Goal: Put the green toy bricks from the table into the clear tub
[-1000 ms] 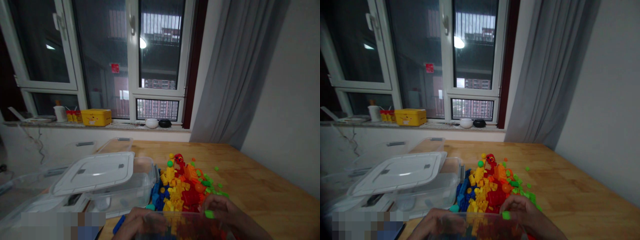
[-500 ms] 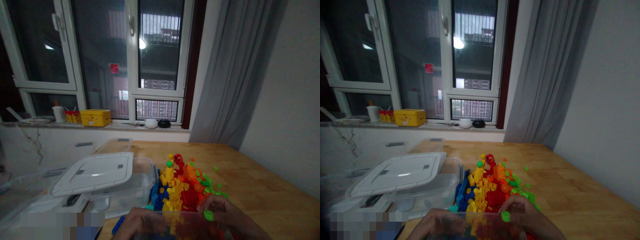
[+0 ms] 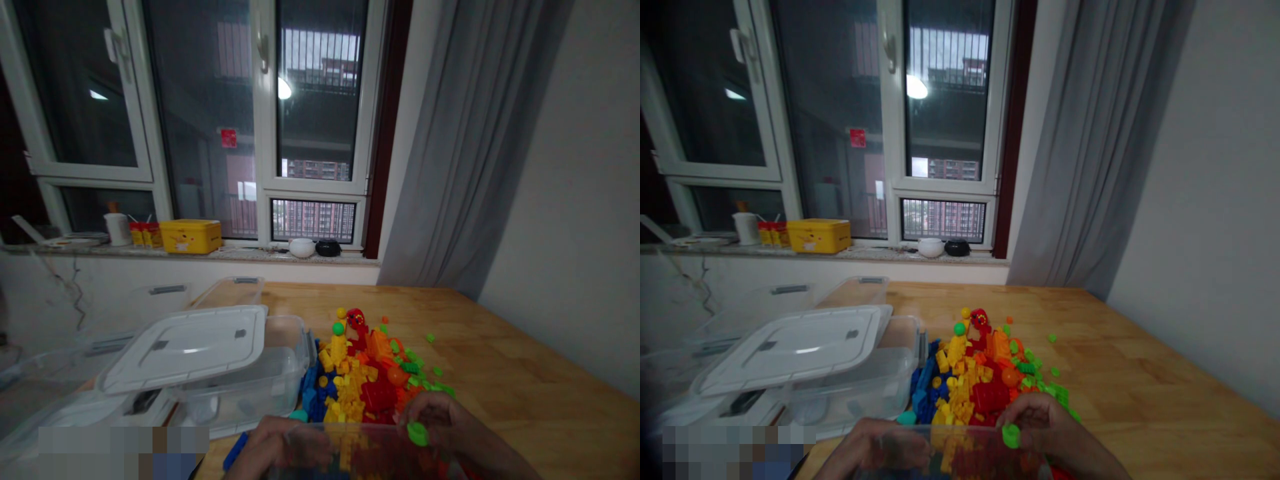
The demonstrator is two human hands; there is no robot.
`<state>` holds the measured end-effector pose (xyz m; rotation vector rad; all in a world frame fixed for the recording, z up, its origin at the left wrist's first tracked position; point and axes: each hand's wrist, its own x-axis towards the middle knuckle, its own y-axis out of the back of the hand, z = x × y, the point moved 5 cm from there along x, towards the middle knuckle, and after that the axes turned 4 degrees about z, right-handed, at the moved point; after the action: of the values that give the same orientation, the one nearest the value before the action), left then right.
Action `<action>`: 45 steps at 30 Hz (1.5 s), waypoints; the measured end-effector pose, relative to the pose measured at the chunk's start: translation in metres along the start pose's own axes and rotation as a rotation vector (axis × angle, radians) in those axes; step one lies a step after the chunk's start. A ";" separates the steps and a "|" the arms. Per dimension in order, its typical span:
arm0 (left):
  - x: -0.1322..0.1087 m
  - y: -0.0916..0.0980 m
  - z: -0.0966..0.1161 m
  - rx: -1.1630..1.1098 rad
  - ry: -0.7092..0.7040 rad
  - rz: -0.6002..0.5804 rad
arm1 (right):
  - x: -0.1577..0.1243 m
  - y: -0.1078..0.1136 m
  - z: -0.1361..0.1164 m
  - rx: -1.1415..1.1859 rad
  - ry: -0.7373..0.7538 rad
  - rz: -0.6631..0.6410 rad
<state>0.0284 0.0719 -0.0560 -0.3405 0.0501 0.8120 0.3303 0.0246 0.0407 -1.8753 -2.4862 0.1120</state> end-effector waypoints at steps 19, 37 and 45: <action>-0.006 -0.010 0.008 0.027 -0.016 0.082 | 0.004 -0.002 0.004 0.079 0.054 -0.149; -0.009 -0.014 0.014 -0.037 0.006 0.006 | 0.008 0.031 -0.006 -0.015 0.134 0.163; -0.006 -0.005 0.002 -0.003 -0.059 0.058 | 0.023 0.133 0.017 -0.573 0.137 0.684</action>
<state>0.0274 0.0652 -0.0519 -0.3192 0.0041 0.8796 0.4505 0.0821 0.0131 -2.7518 -1.7911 -0.7611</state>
